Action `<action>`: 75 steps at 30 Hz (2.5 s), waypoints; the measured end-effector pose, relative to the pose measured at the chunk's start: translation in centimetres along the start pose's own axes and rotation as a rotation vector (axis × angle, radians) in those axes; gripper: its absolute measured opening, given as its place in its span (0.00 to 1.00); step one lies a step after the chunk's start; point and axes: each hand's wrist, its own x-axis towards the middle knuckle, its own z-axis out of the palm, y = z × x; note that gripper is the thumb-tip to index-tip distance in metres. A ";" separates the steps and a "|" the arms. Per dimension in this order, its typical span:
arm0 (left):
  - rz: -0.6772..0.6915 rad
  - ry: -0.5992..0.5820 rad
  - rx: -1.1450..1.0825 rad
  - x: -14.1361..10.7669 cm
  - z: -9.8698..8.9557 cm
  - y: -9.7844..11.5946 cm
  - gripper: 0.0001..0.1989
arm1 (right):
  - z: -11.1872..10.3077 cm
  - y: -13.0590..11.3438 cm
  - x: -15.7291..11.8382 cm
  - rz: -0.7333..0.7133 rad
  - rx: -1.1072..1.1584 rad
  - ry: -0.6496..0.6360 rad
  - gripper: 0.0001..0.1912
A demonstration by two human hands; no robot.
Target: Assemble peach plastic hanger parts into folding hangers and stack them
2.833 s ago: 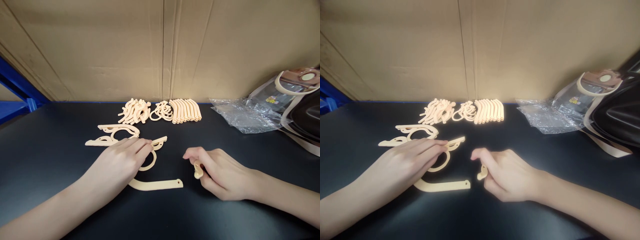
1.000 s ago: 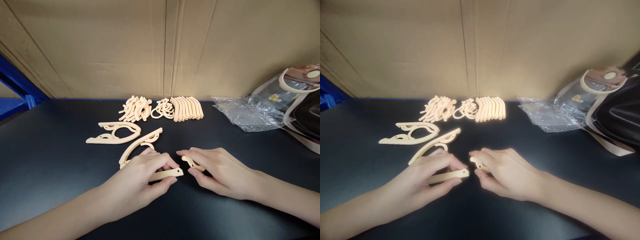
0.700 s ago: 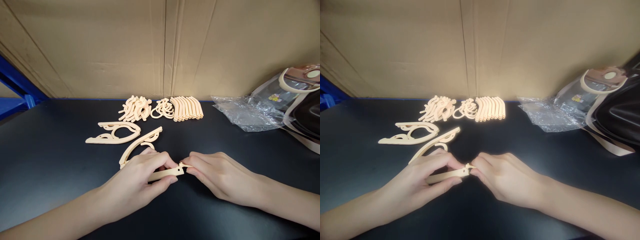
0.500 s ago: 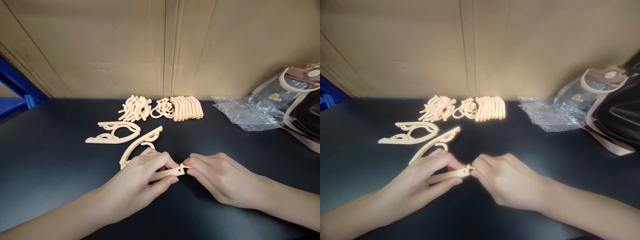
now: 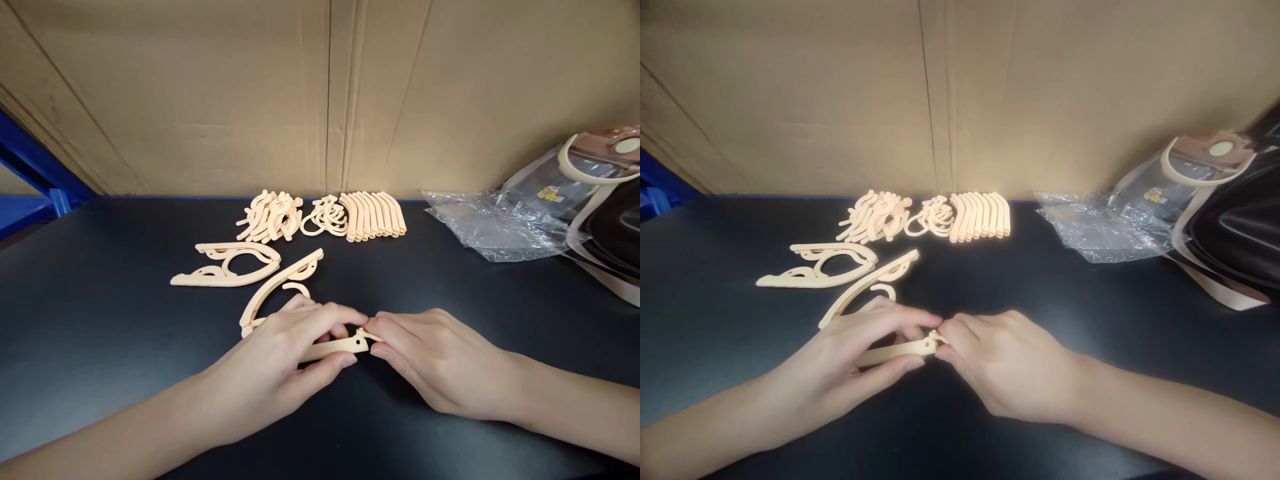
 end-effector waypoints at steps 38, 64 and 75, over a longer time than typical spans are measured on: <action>-0.013 -0.012 -0.039 -0.2 0.1 -0.2 0.12 | -0.1 -0.4 0.3 -0.224 -0.399 0.156 0.13; -0.084 0.282 0.368 -0.4 -0.7 -2.4 0.16 | -0.8 2.1 0.1 0.013 -0.068 0.093 0.13; -0.061 0.309 0.443 0.1 -0.9 -2.2 0.10 | -1.0 0.2 -0.3 -0.193 0.049 0.001 0.03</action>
